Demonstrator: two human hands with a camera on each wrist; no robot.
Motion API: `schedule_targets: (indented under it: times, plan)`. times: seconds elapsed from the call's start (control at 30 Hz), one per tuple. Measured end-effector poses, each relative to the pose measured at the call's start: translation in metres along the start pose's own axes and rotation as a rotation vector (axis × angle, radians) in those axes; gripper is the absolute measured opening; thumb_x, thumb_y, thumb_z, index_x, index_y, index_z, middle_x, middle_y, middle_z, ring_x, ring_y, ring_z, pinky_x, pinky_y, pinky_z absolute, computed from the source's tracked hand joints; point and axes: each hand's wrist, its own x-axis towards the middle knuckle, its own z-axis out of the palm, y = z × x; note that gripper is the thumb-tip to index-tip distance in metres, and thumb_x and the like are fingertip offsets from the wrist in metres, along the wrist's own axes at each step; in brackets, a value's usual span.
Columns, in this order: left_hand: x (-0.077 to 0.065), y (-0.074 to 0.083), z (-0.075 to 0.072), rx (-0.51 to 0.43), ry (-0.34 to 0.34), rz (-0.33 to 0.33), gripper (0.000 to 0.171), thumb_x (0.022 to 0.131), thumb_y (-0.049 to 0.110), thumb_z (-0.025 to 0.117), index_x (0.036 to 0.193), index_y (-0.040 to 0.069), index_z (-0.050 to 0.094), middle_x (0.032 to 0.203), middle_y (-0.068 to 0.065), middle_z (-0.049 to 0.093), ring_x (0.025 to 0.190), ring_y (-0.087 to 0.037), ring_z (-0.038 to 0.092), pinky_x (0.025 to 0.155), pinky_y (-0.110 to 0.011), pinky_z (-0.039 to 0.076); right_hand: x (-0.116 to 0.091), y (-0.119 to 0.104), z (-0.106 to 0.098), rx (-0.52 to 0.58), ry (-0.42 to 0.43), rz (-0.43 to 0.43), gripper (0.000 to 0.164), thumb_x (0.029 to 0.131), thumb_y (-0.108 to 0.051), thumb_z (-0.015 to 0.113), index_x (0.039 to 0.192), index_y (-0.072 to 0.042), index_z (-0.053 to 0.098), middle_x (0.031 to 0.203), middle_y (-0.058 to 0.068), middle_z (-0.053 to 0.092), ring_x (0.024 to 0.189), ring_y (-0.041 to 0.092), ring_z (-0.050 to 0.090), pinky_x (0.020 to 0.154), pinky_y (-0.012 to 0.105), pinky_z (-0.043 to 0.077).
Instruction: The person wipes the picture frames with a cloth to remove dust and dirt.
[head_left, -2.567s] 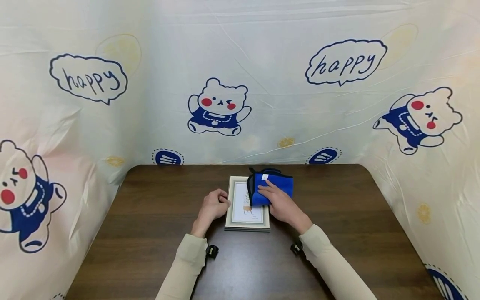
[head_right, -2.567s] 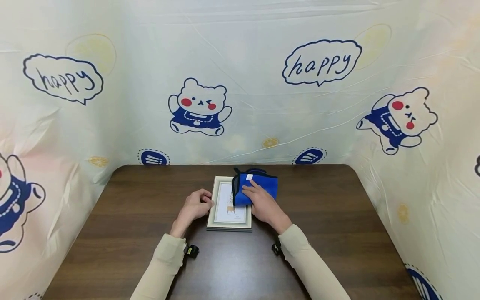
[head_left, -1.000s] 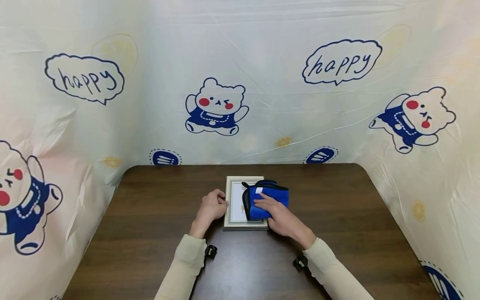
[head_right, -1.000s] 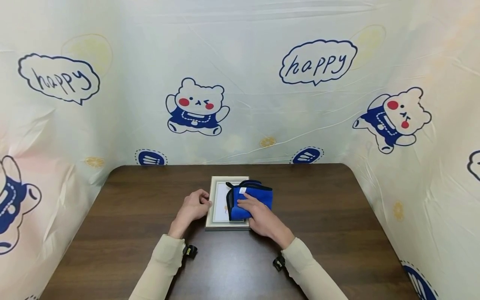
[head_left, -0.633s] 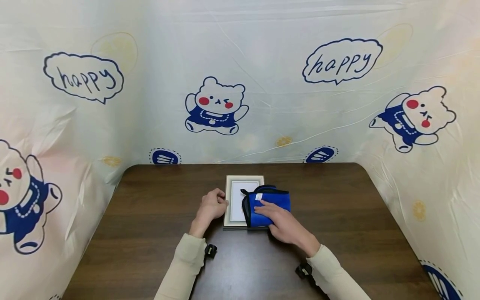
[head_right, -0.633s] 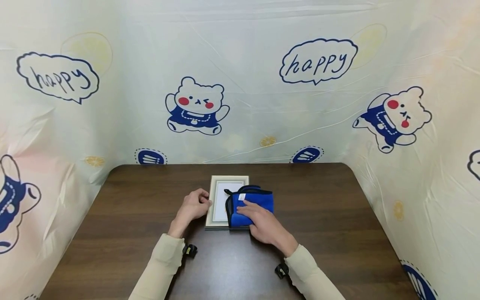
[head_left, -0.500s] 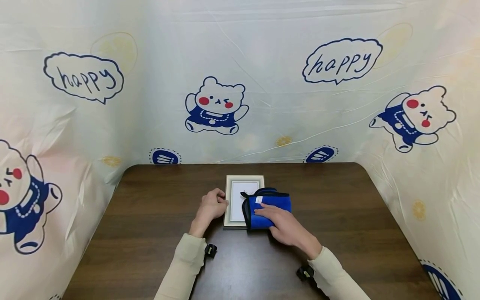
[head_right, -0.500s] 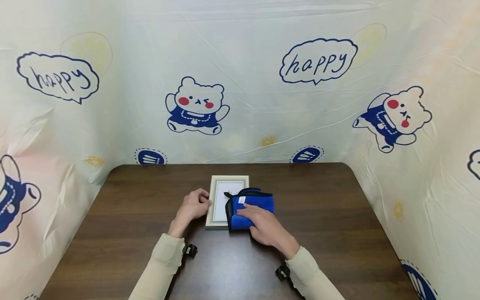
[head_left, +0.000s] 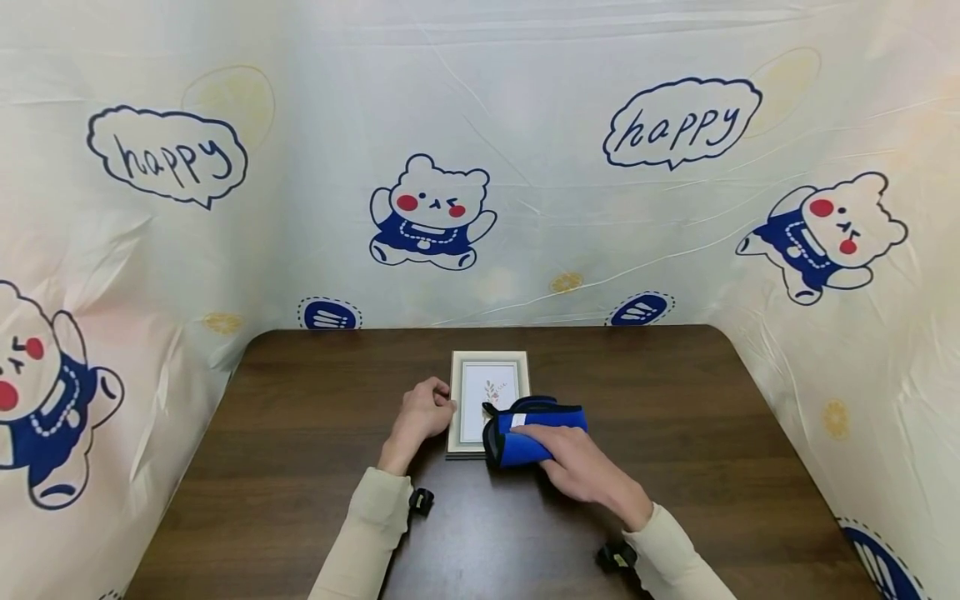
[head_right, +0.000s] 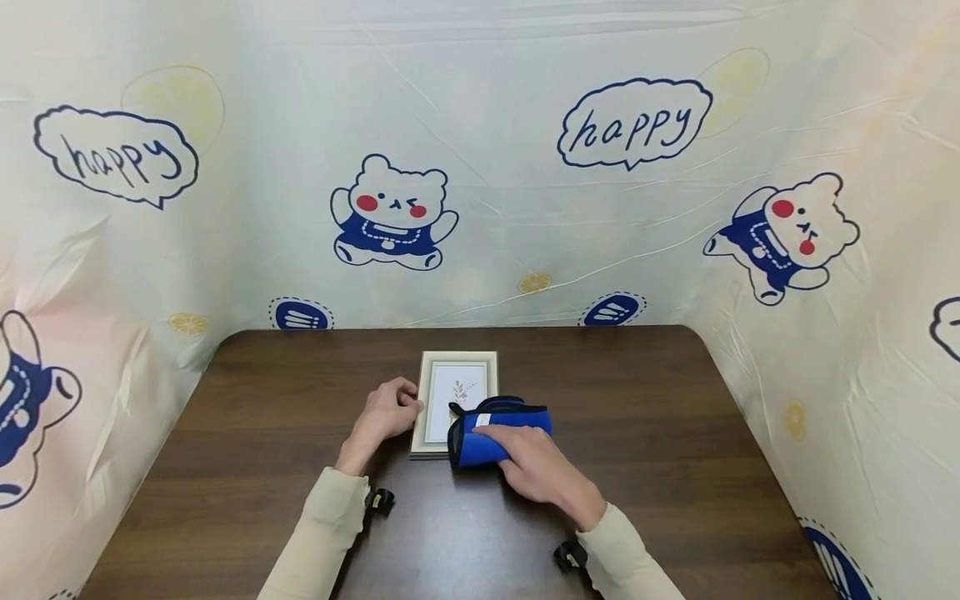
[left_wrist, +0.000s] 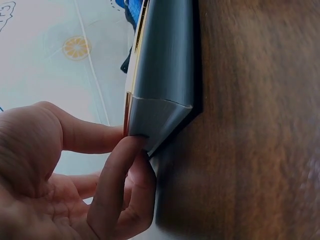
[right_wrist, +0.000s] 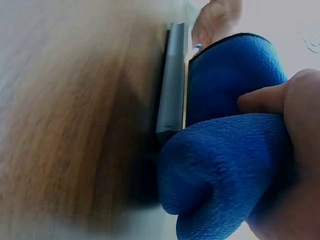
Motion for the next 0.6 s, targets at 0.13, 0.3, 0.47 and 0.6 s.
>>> schedule_targets:
  times: [0.13,0.3,0.47,0.6]
  plan:
    - [0.001,-0.001,0.0,0.006,0.0,0.004,0.023,0.1,0.022,0.07,0.119,0.009,0.068,0.102,-0.004,0.068,0.094,-0.022,0.062,0.084,-0.04,0.051,0.0,0.001,-0.007,0.158,0.063,0.016,0.05,0.1,0.0,0.062,0.147,-0.018,0.062,0.139,0.0,0.07,0.123,0.018,0.067,0.104,0.045,0.055]
    - [0.001,-0.002,-0.001,0.01,0.001,0.011,0.023,0.099,0.022,0.07,0.118,0.01,0.067,0.1,-0.003,0.067,0.092,-0.021,0.061,0.083,-0.039,0.05,-0.001,0.0,-0.018,0.421,0.085,0.086,0.036,0.107,-0.002,0.055,0.139,-0.015,0.064,0.121,0.005,0.072,0.103,0.021,0.064,0.093,0.035,0.052]
    - [0.002,-0.003,-0.003,0.0,-0.004,0.015,0.022,0.099,0.023,0.071,0.117,0.01,0.068,0.1,-0.003,0.068,0.091,-0.02,0.063,0.081,-0.038,0.051,0.005,-0.006,-0.027,0.586,0.183,0.198,0.032,0.111,-0.009,0.054,0.141,-0.008,0.061,0.128,0.017,0.069,0.11,0.031,0.065,0.094,0.041,0.053]
    - [0.002,-0.004,-0.002,-0.018,-0.013,0.012,0.021,0.1,0.022,0.072,0.116,0.01,0.069,0.097,-0.002,0.068,0.088,-0.018,0.062,0.078,-0.035,0.049,0.017,-0.01,-0.035,0.642,0.328,0.28,0.036,0.11,-0.01,0.054,0.146,-0.003,0.058,0.134,0.024,0.066,0.117,0.036,0.065,0.098,0.045,0.052]
